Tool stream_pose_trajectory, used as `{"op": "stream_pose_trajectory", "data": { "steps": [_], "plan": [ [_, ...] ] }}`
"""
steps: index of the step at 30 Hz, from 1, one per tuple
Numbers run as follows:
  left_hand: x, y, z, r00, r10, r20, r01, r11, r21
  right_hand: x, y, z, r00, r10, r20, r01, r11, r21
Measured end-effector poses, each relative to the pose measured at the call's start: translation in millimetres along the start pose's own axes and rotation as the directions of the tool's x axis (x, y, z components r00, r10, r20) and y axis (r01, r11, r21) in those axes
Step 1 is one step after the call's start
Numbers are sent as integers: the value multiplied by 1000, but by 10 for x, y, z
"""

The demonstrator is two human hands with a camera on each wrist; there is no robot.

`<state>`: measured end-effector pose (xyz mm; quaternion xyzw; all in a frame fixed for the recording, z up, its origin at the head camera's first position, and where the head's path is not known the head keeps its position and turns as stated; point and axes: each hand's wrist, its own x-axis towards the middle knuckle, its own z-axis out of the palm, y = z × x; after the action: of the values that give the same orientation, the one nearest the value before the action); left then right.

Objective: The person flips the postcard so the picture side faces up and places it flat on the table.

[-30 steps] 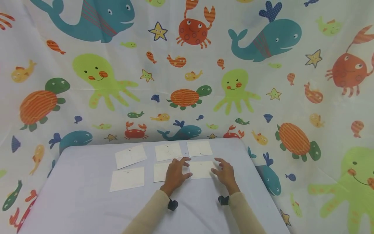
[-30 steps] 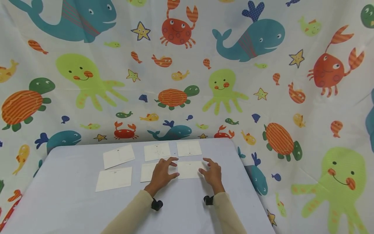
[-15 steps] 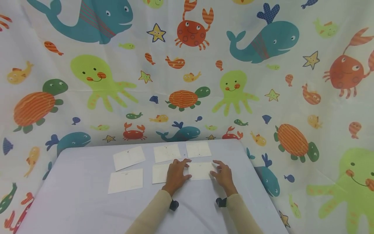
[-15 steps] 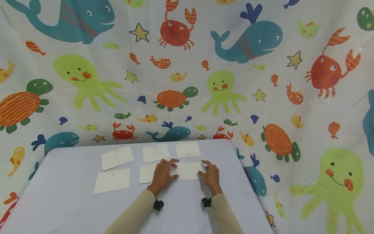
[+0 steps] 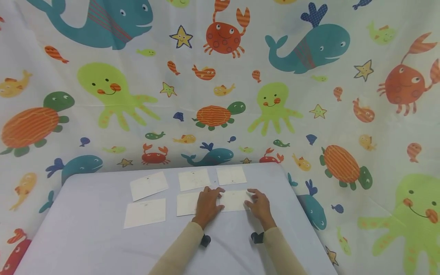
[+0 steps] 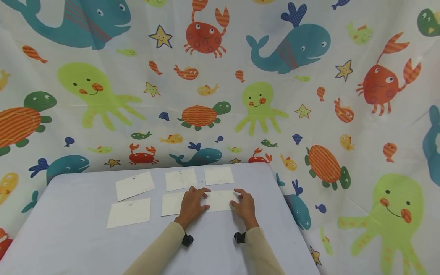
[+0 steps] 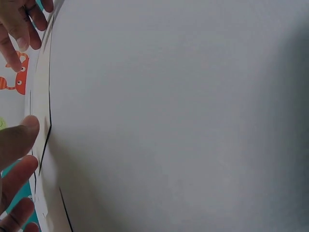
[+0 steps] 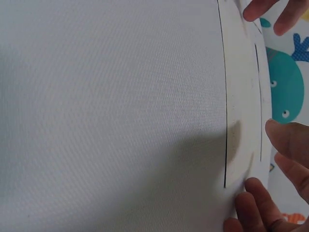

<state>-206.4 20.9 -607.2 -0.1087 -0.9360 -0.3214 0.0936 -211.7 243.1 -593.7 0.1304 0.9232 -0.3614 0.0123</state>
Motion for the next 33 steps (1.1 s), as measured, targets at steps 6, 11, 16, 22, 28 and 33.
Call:
{"op": "stream_pose_trajectory", "data": {
  "steps": [6,11,16,22,28,33],
  "plan": [
    [2,-17,65,999,32,-10,-31,998,63,-2,14,39,1000,22,-6,-22,999,28],
    [6,-13,78,999,37,-15,-35,996,77,-11,-4,58,999,40,-10,-40,999,32],
    [13,-15,85,999,31,-9,-30,996,80,-13,-19,37,997,77,-1,-76,992,98],
    [12,-22,90,998,53,-26,-50,992,120,17,-6,-26,993,118,-2,-115,972,206],
    [8,-23,91,997,67,-38,-61,989,134,57,69,-73,989,148,4,-145,961,236],
    [-2,-10,71,997,64,-38,-59,992,113,73,135,-90,984,177,30,-179,949,261]
  ]
}}
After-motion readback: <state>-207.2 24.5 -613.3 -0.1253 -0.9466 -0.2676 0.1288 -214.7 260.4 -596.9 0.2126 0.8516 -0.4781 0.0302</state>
